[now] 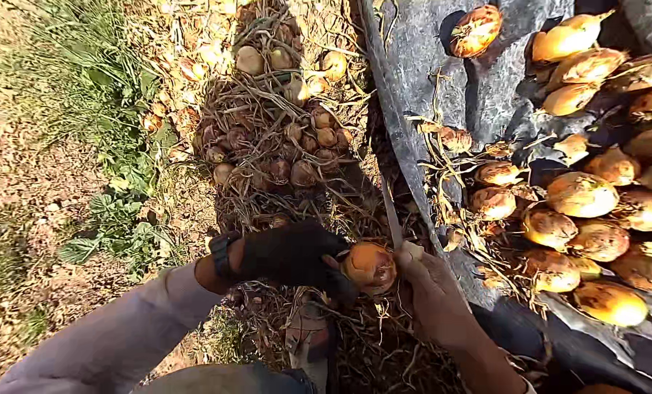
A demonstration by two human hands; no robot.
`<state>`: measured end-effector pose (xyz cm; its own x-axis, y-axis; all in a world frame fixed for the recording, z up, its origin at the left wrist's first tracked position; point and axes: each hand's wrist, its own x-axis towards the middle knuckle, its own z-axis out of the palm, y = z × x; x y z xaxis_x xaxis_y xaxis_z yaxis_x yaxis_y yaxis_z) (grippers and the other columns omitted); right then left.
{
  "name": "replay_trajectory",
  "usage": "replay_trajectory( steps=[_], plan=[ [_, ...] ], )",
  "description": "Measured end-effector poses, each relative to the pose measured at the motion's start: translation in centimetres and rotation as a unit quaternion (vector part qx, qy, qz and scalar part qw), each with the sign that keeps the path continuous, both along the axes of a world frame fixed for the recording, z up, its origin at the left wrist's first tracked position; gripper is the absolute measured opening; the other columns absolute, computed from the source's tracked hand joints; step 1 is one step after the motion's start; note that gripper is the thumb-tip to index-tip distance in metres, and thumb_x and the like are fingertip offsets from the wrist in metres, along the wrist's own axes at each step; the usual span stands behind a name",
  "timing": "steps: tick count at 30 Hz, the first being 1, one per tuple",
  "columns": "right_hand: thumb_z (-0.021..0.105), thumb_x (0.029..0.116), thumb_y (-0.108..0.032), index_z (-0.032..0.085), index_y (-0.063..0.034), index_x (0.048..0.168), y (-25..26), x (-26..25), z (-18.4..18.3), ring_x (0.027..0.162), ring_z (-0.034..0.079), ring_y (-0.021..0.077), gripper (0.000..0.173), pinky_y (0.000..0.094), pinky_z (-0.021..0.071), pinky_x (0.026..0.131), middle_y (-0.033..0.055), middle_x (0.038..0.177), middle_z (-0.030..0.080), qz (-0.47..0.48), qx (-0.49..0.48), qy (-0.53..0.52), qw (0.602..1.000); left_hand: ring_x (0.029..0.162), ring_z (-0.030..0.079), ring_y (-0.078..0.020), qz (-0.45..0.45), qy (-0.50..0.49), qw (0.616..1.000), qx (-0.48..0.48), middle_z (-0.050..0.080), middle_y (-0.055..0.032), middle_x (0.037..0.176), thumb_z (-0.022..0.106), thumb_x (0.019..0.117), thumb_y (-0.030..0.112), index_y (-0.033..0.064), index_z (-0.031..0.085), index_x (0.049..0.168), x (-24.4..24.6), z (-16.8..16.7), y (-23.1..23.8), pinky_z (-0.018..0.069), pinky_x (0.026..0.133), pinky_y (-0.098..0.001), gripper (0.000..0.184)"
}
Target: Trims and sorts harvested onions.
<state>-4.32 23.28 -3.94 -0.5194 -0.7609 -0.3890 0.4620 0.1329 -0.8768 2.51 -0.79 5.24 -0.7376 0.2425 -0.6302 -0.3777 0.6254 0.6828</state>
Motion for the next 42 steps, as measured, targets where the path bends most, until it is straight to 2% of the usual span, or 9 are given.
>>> replay_trajectory(
  steps=[5, 10, 14, 17, 24, 30, 35, 39, 42],
  plan=[
    [0.047, 0.1000, -0.066, 0.063, -0.0197, 0.083, -1.5, 2.9, 2.1, 0.044, 0.041, 0.0083, 0.052, 0.0266, 0.0388, 0.042, -0.0037, 0.057, 0.045, 0.013, -0.023, 0.023, 0.999, 0.082, 0.069, -0.0043, 0.129, 0.037, 0.987, 0.083, 0.074, 0.0025, 0.100, 0.079, 0.0871, 0.022, 0.0141, 0.067, 0.127, 1.9, 1.2, 2.2, 0.0609, 0.073, -0.0239, 0.042],
    [0.043, 0.0986, -0.071, 0.055, -0.0187, 0.075, -0.7, 4.0, 2.7, 0.041, 0.036, 0.0078, 0.058, 0.0249, 0.0348, 0.039, -0.0041, 0.055, 0.039, 0.012, -0.024, -0.022, 0.999, 0.094, 0.069, -0.0193, 0.088, 0.216, 0.922, -0.310, 0.070, -0.0054, 0.108, 0.080, 0.0760, 0.065, 0.0156, 0.066, 0.127, 0.4, 2.0, 0.6, 0.0581, 0.079, -0.0450, 0.072],
    [0.053, 0.0965, -0.067, 0.066, -0.0154, 0.102, -1.1, 3.0, -0.8, 0.053, 0.052, 0.0195, 0.053, 0.0401, 0.0460, 0.049, 0.0057, 0.066, 0.054, 0.025, 0.155, 0.057, 0.986, 0.084, 0.070, -0.0061, 0.169, 0.181, 0.953, -0.175, 0.072, 0.0032, 0.101, 0.082, 0.0812, 0.056, 0.0196, 0.058, 0.135, -0.7, 3.3, 0.8, 0.0622, 0.075, -0.0324, 0.069],
    [0.064, 0.0837, -0.075, 0.069, -0.0183, 0.114, -1.3, 2.7, -2.0, 0.075, 0.067, 0.0168, 0.064, 0.0456, 0.0572, 0.068, 0.0007, 0.084, 0.069, 0.075, 0.215, 0.124, 0.966, 0.080, 0.067, -0.0054, 0.097, 0.178, 0.963, -0.176, 0.074, 0.0061, 0.102, 0.076, 0.0876, 0.056, 0.0193, 0.070, 0.125, -0.3, 0.0, 0.3, 0.0598, 0.075, -0.0335, 0.053],
    [0.035, 0.1074, -0.055, 0.054, -0.0224, 0.080, 0.0, -2.0, -1.2, 0.037, 0.042, 0.0066, 0.046, 0.0238, 0.0435, 0.035, -0.0071, 0.053, 0.045, -0.261, 0.026, 0.018, 0.965, 0.105, 0.068, -0.0394, 0.086, -0.043, 0.875, -0.474, 0.066, -0.0165, 0.127, 0.069, 0.0808, 0.071, 0.0206, 0.062, 0.137, 9.4, -13.7, -9.5, 0.0559, 0.078, -0.0661, 0.076],
    [0.053, 0.0949, -0.067, 0.061, -0.0155, 0.099, -1.5, 0.4, -3.6, 0.046, 0.052, 0.0177, 0.052, 0.0371, 0.0486, 0.042, 0.0016, 0.063, 0.053, -0.059, 0.190, 0.052, 0.979, 0.094, 0.070, -0.0156, 0.168, -0.091, 0.972, -0.135, 0.073, -0.0015, 0.106, 0.091, 0.0761, 0.037, 0.0184, 0.068, 0.124, 6.8, -11.1, -7.1, 0.0604, 0.084, -0.0430, 0.056],
    [0.064, 0.0785, -0.080, 0.060, -0.0131, 0.117, -3.3, 1.6, -2.2, 0.075, 0.063, 0.0067, 0.077, 0.0320, 0.0556, 0.067, -0.0048, 0.085, 0.064, 0.060, 0.203, 0.129, 0.969, 0.093, 0.070, -0.0135, 0.287, -0.130, 0.929, 0.195, 0.071, -0.0056, 0.111, 0.078, 0.0825, 0.011, 0.0119, 0.060, 0.135, 4.2, -6.9, -2.3, 0.0607, 0.081, -0.0311, 0.055],
    [0.046, 0.0969, -0.071, 0.065, -0.0134, 0.109, -3.2, 2.5, -1.4, 0.075, 0.066, 0.0047, 0.062, 0.0295, 0.0572, 0.067, -0.0051, 0.082, 0.067, 0.080, 0.093, 0.172, 0.978, 0.096, 0.071, -0.0135, 0.223, -0.123, 0.938, 0.237, 0.072, -0.0055, 0.110, 0.080, 0.0851, 0.009, 0.0113, 0.062, 0.133, 3.5, -4.8, -0.8, 0.0611, 0.085, -0.0314, 0.052],
    [0.043, 0.0991, -0.070, 0.069, -0.0165, 0.099, -3.3, 3.6, -0.5, 0.063, 0.059, 0.0072, 0.059, 0.0322, 0.0514, 0.057, -0.0054, 0.070, 0.059, 0.089, 0.100, 0.175, 0.975, 0.086, 0.069, -0.0027, 0.147, 0.007, 0.987, 0.057, 0.073, 0.0073, 0.098, 0.089, 0.0771, 0.029, 0.0194, 0.071, 0.114, 4.3, -3.7, 0.1, 0.0605, 0.077, -0.0254, 0.042]
  ],
)
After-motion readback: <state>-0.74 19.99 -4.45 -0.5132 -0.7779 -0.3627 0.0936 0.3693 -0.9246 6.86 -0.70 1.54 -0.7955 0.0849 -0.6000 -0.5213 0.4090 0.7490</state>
